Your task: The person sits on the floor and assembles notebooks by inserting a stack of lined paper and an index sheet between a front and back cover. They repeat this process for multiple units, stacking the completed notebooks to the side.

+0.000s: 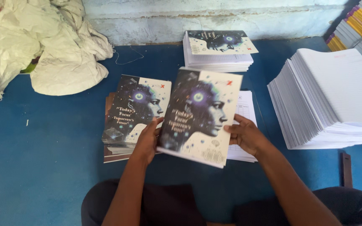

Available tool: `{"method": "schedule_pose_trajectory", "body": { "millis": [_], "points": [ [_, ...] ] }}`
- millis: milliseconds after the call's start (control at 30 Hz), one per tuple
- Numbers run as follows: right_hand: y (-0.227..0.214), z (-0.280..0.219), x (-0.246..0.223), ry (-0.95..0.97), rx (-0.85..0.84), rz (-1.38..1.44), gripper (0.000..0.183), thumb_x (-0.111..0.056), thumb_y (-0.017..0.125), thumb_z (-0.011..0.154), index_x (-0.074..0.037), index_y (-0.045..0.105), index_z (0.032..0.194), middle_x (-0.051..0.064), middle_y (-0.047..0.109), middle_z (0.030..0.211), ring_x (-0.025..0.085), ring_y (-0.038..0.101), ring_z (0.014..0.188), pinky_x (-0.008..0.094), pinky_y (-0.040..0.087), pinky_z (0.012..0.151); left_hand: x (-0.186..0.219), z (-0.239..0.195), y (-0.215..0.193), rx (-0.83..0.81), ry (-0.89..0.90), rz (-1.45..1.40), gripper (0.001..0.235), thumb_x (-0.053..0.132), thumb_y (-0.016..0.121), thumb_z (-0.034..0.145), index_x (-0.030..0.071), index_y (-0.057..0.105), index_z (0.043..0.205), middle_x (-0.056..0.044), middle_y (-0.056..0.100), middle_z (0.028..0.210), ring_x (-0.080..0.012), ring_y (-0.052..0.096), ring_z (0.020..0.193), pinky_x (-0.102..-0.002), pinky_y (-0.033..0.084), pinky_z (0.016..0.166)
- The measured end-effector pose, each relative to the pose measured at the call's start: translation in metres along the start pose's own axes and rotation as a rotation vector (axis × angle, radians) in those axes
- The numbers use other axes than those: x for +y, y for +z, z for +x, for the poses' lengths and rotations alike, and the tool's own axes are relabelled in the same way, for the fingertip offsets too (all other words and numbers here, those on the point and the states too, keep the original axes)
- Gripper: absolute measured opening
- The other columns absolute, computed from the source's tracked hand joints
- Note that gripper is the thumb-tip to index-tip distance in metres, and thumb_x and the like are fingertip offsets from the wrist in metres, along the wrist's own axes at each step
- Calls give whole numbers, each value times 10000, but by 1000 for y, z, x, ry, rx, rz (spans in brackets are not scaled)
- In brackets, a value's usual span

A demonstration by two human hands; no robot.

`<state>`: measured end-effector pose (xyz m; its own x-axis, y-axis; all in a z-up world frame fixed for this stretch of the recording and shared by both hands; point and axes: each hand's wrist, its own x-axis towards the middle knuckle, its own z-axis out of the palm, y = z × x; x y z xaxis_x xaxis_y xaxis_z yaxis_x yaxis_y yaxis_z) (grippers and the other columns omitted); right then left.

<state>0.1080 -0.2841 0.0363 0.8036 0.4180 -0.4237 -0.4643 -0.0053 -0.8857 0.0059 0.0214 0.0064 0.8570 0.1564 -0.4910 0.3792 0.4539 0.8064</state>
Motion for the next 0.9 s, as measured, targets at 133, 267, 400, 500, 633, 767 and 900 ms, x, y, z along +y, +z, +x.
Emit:
{"method": "schedule_pose_trajectory", "body": {
  "millis": [133,267,400,500,633,767,900],
  "points": [
    [1,11,-21,-98,79,192,503,-34,571,940,22,455,1426,181,705,1151,274,735,1002,441,606,926,-8,10,-3,42,-8,14,505,426,368,1034,45,570,1297,-136,683,1101,-266,689,1007,-423,585,865],
    [-4,36,-48,-162,202,243,408,-38,515,984,36,468,1382,191,687,1161,286,714,1049,418,609,942,-18,21,-5,53,-7,29,313,309,548,978,56,610,1151,-97,662,1003,-241,688,957,-400,588,836],
    [-11,65,-72,-239,251,313,391,-27,499,980,8,467,1368,170,672,1192,252,706,1079,362,628,928,-24,25,-2,37,-7,45,226,279,650,939,62,617,999,-68,625,916,-218,673,882,-379,581,780],
    [-16,91,-86,-275,276,360,352,-32,490,988,14,474,1337,166,657,1188,236,711,1054,336,650,912,-22,25,3,39,-29,80,233,310,652,935,81,613,959,-55,630,898,-197,677,857,-366,586,765],
    [-25,131,-100,-285,323,413,293,-27,498,1014,40,497,1299,168,632,1177,214,706,1022,322,650,876,-20,23,8,33,-26,149,271,349,654,945,83,614,917,-56,634,873,-186,680,829,-350,592,752],
    [-31,175,-113,-286,357,494,261,-19,503,1001,79,524,1242,199,628,1159,245,709,982,332,649,827,-18,26,15,21,-55,183,276,359,650,934,86,628,897,-56,640,867,-183,686,819,-349,592,739],
    [-31,209,-121,-305,392,552,260,-4,490,1002,127,513,1226,230,611,1158,278,711,990,357,678,850,-16,29,15,31,-68,196,299,373,636,937,79,628,888,-57,641,859,-184,683,813,-357,593,732]
  ]
}}
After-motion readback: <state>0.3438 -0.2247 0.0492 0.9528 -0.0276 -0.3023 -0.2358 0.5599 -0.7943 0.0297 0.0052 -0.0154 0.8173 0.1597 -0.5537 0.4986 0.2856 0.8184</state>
